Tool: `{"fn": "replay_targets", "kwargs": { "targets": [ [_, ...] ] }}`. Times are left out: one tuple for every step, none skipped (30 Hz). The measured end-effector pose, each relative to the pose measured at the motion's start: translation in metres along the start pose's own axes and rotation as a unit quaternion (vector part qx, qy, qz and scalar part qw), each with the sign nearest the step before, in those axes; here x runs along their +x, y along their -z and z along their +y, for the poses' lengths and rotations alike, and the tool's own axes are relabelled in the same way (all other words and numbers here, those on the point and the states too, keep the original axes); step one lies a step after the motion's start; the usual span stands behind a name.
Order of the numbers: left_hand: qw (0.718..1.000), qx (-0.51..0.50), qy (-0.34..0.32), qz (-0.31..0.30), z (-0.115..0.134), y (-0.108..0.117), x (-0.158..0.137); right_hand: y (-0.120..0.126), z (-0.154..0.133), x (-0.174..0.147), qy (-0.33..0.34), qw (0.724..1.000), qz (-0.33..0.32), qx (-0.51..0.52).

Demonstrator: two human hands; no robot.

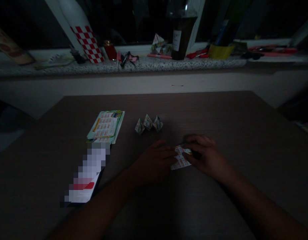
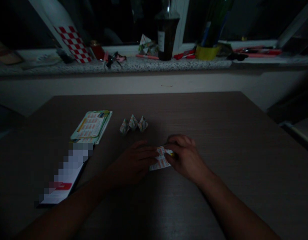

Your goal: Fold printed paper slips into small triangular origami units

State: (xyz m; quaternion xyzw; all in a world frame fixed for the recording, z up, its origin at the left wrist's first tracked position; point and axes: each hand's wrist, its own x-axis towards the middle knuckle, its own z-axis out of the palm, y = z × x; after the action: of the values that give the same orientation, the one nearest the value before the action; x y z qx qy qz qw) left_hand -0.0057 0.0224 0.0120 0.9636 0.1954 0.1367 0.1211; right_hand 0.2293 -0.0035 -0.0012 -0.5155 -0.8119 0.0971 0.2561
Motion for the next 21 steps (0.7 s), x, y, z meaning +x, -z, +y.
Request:
{"fn": "replay_targets", "kwargs": {
  "targets": [
    [1.0, -0.002, 0.002, -0.003, 0.0, 0.0, 0.0, 0.0, -0.001, 0.0, 0.011, 1.0, -0.002, -0.017],
    [1.0, -0.005, 0.003, -0.006, 0.0, 0.001, 0.0, 0.0, -0.001, -0.001, 0.023, 0.999, -0.011, -0.024],
    [1.0, -0.007, 0.004, -0.007, 0.0, 0.001, 0.0, 0.0, -0.002, -0.001, 0.036, 0.999, -0.024, -0.021],
    [1.0, -0.008, 0.002, -0.008, 0.0, 0.0, 0.0, -0.001, -0.002, -0.001, 0.047, 0.998, -0.037, -0.011],
    [1.0, -0.008, 0.001, -0.009, 0.0, 0.0, -0.001, -0.002, -0.003, -0.001, 0.055, 0.997, -0.051, 0.004],
    [1.0, -0.007, 0.0, -0.008, 0.0, 0.0, -0.001, -0.002, -0.004, -0.001, 0.058, 0.996, -0.065, 0.018],
    [1.0, -0.004, 0.001, -0.007, 0.0, 0.0, -0.001, -0.002, -0.005, -0.001, 0.059, 0.995, -0.076, 0.03],
    [1.0, -0.003, 0.002, -0.006, 0.0, 0.0, 0.0, -0.002, -0.006, -0.001, 0.057, 0.994, -0.083, 0.037],
    [1.0, -0.001, 0.001, -0.006, 0.0, 0.001, 0.0, -0.002, -0.007, -0.001, 0.054, 0.994, -0.087, 0.04],
    [1.0, -0.001, 0.0, -0.006, 0.0, 0.001, 0.0, -0.001, -0.008, -0.001, 0.051, 0.994, -0.091, 0.039],
    [1.0, -0.002, -0.004, -0.007, 0.0, 0.001, 0.0, 0.0, -0.009, -0.001, 0.048, 0.994, -0.093, 0.039],
    [1.0, -0.003, -0.007, -0.008, -0.001, 0.002, 0.001, 0.001, -0.009, -0.001, 0.046, 0.994, -0.093, 0.04],
    [1.0, -0.005, -0.01, -0.009, -0.001, 0.002, 0.001, 0.002, -0.01, -0.001, 0.044, 0.994, -0.093, 0.041],
    [1.0, -0.008, -0.01, -0.009, -0.002, 0.003, 0.001, 0.002, -0.01, -0.002, 0.042, 0.994, -0.093, 0.043],
    [1.0, -0.012, -0.01, -0.006, -0.002, 0.004, 0.001, 0.003, -0.011, -0.002, 0.039, 0.994, -0.094, 0.044],
    [1.0, -0.018, -0.009, -0.001, -0.003, 0.004, 0.001, 0.003, -0.011, -0.002, 0.037, 0.994, -0.096, 0.045],
    [1.0, -0.024, -0.007, 0.004, -0.003, 0.004, 0.001, 0.003, -0.01, -0.002, 0.035, 0.993, -0.099, 0.046],
    [0.999, -0.031, -0.005, 0.009, -0.004, 0.004, 0.001, 0.003, -0.01, -0.003, 0.032, 0.993, -0.101, 0.046],
    [0.999, -0.038, -0.001, 0.013, -0.004, 0.004, 0.001, 0.003, -0.01, -0.003, 0.029, 0.993, -0.103, 0.046],
    [0.999, -0.044, 0.004, 0.017, -0.004, 0.004, 0.001, 0.003, -0.01, -0.003, 0.026, 0.993, -0.103, 0.046],
    [0.999, -0.05, 0.01, 0.02, -0.005, 0.004, 0.002, 0.002, -0.01, -0.003, 0.024, 0.993, -0.102, 0.047]
  ]
}}
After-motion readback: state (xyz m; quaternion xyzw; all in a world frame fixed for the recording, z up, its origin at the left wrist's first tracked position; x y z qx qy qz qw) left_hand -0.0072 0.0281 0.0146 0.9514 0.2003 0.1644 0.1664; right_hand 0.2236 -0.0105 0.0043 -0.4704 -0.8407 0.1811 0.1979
